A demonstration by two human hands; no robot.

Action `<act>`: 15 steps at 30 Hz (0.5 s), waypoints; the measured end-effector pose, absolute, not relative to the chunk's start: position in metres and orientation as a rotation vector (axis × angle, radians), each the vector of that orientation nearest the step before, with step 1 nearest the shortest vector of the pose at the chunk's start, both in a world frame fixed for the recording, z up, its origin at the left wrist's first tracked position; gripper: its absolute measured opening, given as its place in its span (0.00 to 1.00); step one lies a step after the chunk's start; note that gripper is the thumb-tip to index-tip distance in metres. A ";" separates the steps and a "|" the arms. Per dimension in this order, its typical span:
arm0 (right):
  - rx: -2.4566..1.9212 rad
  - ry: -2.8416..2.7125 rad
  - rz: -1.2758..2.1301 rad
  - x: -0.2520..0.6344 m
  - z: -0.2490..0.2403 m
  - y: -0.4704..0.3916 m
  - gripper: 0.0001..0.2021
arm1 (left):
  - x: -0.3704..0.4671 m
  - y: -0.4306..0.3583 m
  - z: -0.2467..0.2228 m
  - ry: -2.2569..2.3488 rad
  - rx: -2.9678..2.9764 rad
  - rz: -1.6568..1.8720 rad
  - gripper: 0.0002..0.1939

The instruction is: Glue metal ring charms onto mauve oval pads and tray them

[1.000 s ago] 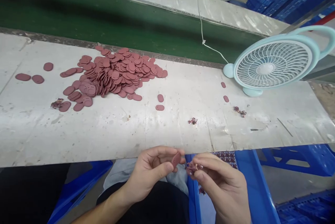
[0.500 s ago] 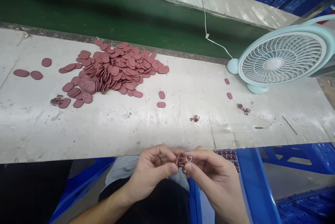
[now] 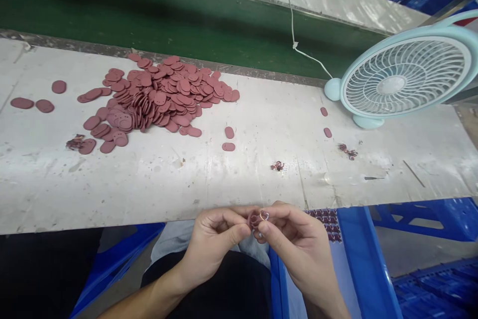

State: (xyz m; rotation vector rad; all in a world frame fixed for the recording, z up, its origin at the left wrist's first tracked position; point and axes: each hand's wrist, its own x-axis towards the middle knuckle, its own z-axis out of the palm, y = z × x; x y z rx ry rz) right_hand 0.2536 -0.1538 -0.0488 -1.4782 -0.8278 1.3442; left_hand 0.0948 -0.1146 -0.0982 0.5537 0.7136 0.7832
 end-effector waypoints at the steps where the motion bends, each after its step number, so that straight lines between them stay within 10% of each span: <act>1: -1.472 -0.818 1.347 0.253 -0.049 -0.154 0.04 | 0.095 -0.114 -0.098 0.720 0.559 0.783 0.04; 15: -1.329 -0.523 1.271 0.282 -0.074 -0.169 0.08 | 0.105 -0.098 -0.090 0.754 0.817 0.800 0.07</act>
